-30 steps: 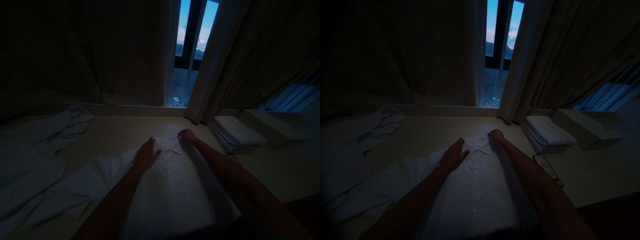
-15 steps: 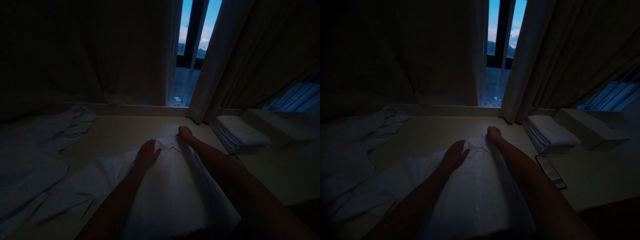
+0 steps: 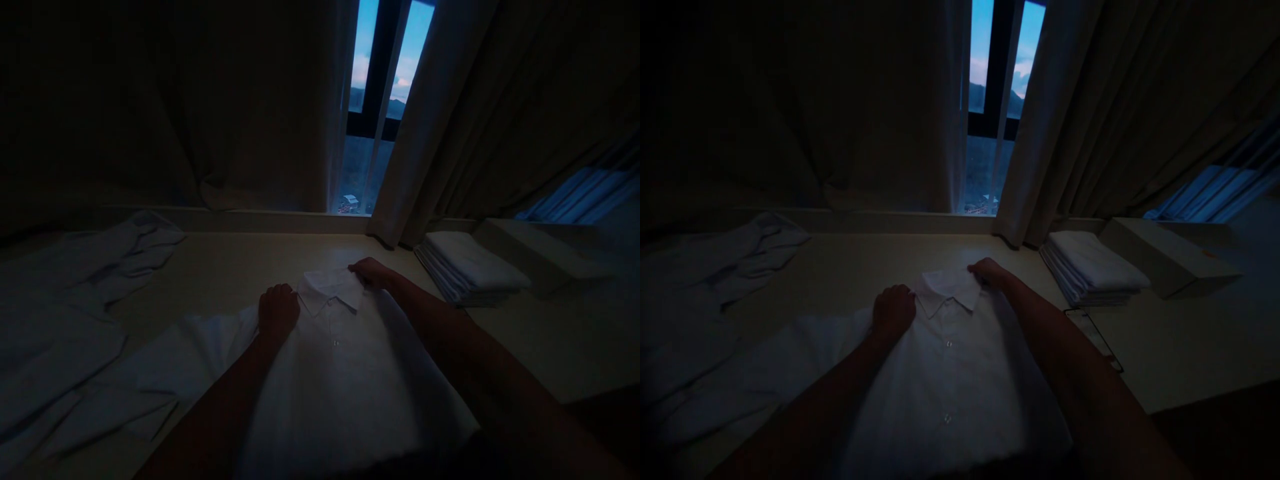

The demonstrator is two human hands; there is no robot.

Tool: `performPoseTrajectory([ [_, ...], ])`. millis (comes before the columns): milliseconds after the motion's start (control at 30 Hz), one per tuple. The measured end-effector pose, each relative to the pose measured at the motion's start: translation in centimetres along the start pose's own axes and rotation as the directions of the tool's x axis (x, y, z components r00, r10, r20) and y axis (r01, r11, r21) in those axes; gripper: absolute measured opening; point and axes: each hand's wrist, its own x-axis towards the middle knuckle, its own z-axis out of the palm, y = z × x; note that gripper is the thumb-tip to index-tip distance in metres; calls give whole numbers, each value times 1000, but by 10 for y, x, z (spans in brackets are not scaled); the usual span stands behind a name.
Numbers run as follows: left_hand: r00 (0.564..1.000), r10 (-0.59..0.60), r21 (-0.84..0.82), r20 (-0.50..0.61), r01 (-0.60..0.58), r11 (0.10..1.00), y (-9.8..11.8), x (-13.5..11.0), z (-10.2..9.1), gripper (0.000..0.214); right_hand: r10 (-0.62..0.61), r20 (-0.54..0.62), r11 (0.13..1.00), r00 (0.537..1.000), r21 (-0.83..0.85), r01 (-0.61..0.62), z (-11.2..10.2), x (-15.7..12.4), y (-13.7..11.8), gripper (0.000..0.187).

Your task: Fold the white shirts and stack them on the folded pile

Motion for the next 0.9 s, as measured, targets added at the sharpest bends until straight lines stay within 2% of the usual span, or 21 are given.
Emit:
performPoseTrajectory([
  [100, 999, -38, -42, -19, 37, 998, 5, 7, -7, 39, -42, 123, 992, 992, 126, 26, -5, -5, 9, 19],
  [133, 1000, -15, -68, -18, 14, 998, 11, 12, -10, 41, -56, 155, 987, 986, 158, 31, -7, -7, 12, 25],
  [200, 994, 105, -144, 7, -102, 984, 29, 25, -12, 44, -78, 202, 978, 976, 205, 35, -12, -11, 18, 44],
  [300, 941, 326, -284, 88, -291, 914, 66, 52, -9, 51, -147, 246, 955, 958, 287, 73, -18, -14, 22, 60],
  [367, 904, 400, -354, 152, -328, 876, 87, 70, -4, 53, -213, 247, 937, 945, 327, 126, -21, -15, 23, 60],
  [433, 879, 428, -409, 212, -318, 855, 99, 85, 0, 46, -262, 206, 926, 943, 330, 186, -22, -15, 23, 58],
  [533, 873, 412, -453, 259, -268, 851, 99, 98, 1, 32, -290, 120, 917, 950, 319, 240, -22, -12, 26, 50],
  [733, 929, 267, -484, 256, -116, 867, 85, 106, 0, 39, -303, 23, 910, 953, 303, 282, -16, 2, 33, 29],
  [833, 946, 194, -492, 259, -43, 870, 87, 107, 3, 38, -312, -14, 920, 950, 244, 305, -15, 9, 32, 20],
  [900, 946, 188, -502, 265, -31, 864, 91, 110, 3, 37, -335, -17, 920, 942, 209, 331, -15, 10, 28, 19],
])
